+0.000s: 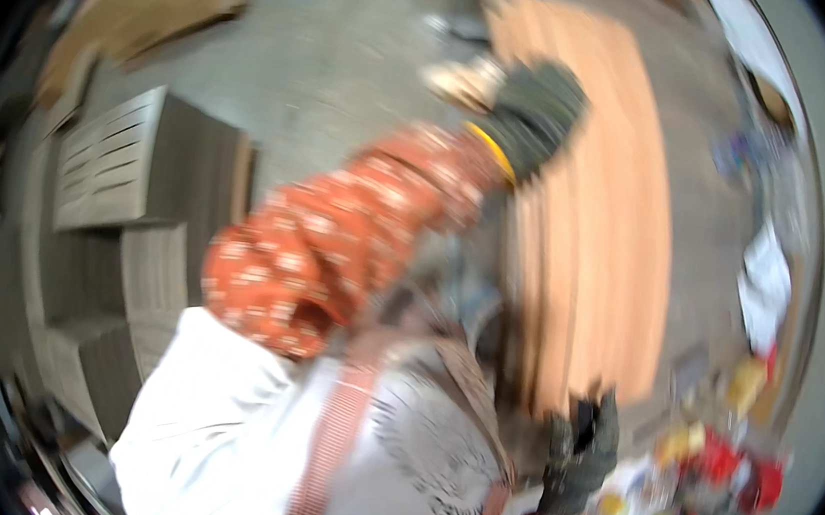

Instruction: The person applies a yellow sponge to the surface of wooden panels, then uses a sanding block to smooth the faces and edges of several individual boards on a workbench.

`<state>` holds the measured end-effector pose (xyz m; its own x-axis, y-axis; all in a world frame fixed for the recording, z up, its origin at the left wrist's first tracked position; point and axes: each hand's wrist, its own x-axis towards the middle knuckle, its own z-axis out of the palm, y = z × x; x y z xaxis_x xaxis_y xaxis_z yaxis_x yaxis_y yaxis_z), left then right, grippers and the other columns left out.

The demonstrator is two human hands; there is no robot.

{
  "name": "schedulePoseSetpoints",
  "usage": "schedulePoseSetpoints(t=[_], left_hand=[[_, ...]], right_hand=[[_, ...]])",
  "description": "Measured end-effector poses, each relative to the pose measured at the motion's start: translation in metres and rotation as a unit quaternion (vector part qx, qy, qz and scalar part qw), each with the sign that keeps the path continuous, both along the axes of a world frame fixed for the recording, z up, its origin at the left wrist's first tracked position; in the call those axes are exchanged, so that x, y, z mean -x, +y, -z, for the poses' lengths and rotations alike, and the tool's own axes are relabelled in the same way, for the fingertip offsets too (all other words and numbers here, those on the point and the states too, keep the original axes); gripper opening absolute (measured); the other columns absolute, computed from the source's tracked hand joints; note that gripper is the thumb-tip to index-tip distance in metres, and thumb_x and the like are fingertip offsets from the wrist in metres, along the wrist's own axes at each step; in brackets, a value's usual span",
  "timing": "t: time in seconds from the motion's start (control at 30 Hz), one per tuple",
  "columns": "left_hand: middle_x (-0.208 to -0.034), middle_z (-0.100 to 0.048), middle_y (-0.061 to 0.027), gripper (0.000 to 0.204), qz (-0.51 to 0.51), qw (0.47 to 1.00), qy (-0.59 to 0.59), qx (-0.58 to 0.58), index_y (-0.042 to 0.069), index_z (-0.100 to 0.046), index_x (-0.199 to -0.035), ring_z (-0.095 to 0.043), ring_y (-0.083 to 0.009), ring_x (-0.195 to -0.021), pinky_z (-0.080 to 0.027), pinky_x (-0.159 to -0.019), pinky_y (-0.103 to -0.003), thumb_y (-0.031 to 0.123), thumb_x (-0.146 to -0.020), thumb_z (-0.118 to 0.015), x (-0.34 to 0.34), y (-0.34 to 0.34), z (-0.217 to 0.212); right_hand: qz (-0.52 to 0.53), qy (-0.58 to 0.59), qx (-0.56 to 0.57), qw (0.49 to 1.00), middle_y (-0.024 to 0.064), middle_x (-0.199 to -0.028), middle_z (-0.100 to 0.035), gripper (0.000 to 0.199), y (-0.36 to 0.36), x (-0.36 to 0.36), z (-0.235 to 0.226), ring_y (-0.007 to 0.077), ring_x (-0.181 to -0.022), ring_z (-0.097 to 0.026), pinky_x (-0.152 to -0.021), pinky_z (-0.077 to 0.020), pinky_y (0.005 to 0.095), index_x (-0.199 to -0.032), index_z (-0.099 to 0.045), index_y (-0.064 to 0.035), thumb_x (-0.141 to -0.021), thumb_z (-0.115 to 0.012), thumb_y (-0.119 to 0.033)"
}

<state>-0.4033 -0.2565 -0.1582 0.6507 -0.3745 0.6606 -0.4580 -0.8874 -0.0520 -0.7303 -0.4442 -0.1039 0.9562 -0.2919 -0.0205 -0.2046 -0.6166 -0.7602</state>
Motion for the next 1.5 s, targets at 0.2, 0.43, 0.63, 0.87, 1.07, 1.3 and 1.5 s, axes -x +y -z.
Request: schedulePoseSetpoints(t=[0.2,0.43,0.63,0.87,1.07,1.3,1.5], left_hand=[[-0.067,-0.057,-0.0159,0.013,0.036,0.998,0.06,0.009,0.001,-0.061,-0.07,-0.057,-0.0269,-0.066,-0.044,-0.054,-0.043,0.013,-0.068,-0.057,0.01,-0.012,0.006],[-0.084,-0.062,-0.0127,0.018,0.006,0.99,0.129,0.061,0.008,-0.069,-0.078,-0.06,-0.0299,-0.085,-0.046,-0.066,-0.046,0.018,-0.075,-0.056,0.012,0.0,0.016],[-0.081,-0.061,-0.0125,0.018,0.081,0.99,0.012,0.117,0.004,-0.064,-0.081,-0.059,-0.0269,-0.077,-0.046,-0.072,-0.042,0.02,-0.075,-0.059,0.032,0.009,0.043],[-0.094,-0.063,-0.0156,0.031,0.167,0.79,0.465,0.364,0.005,-0.064,-0.103,-0.06,-0.029,-0.082,-0.048,-0.074,-0.041,0.029,-0.082,-0.066,0.139,0.027,0.04],[-0.098,-0.062,-0.0121,0.038,0.214,0.612,0.722,0.242,0.011,-0.057,-0.12,-0.059,-0.0236,-0.075,-0.049,-0.066,-0.035,0.031,-0.088,-0.06,0.123,0.031,0.026],[-0.07,-0.059,-0.0111,0.051,0.152,0.698,0.685,0.143,0.005,-0.062,-0.102,-0.058,-0.0216,-0.055,-0.049,-0.054,-0.033,0.052,-0.083,-0.062,0.07,0.038,0.001],[-0.097,-0.06,-0.0153,0.034,0.219,0.759,0.601,0.119,0.016,-0.062,-0.115,-0.06,-0.0283,-0.085,-0.05,-0.074,-0.04,0.034,-0.087,-0.06,-0.006,0.077,0.001]], right_hand=[[-0.043,0.105,0.211,0.971,0.0201,-0.116,-0.06,0.04,0.026,0.015,0.008,0.0248,-0.092,-0.063,-0.081,-0.0511,0.0334,-0.124,-0.05,0.0008,-0.088,-0.062,-0.014],[0.066,0.101,-0.383,0.916,0.02,-0.117,-0.057,0.046,0.012,-0.025,-0.032,0.017,-0.061,-0.06,-0.054,-0.0538,0.0271,-0.13,-0.041,-0.0021,-0.087,-0.057,0.001],[-0.013,-0.039,0.207,0.977,0.0215,-0.127,-0.049,0.057,-0.074,-0.056,0.019,0.032,-0.109,-0.055,-0.086,-0.0529,0.0407,-0.138,-0.034,-0.0061,-0.088,-0.061,-0.007],[0.092,-0.028,0.251,0.963,0.0179,-0.097,-0.068,0.03,-0.036,-0.067,0.021,0.0266,-0.084,-0.066,-0.077,-0.0508,0.0332,-0.112,-0.06,0.0039,-0.089,-0.057,-0.016],[0.102,-0.1,0.223,0.964,0.0177,-0.094,-0.068,0.029,-0.033,-0.057,0.054,0.025,-0.082,-0.068,-0.075,-0.0522,0.0321,-0.112,-0.061,0.0022,-0.086,-0.062,-0.01],[0.145,-0.087,0.291,0.942,0.0182,-0.094,-0.067,0.028,0.032,-0.047,0.045,0.0301,-0.08,-0.067,-0.072,-0.0524,0.0362,-0.107,-0.062,0.003,-0.085,-0.064,-0.014],[0.076,-0.048,0.295,0.951,0.0192,-0.101,-0.065,0.033,0.13,-0.07,0.031,0.0332,-0.089,-0.064,-0.077,-0.0515,0.0396,-0.113,-0.06,-0.0008,-0.083,-0.063,-0.015]])
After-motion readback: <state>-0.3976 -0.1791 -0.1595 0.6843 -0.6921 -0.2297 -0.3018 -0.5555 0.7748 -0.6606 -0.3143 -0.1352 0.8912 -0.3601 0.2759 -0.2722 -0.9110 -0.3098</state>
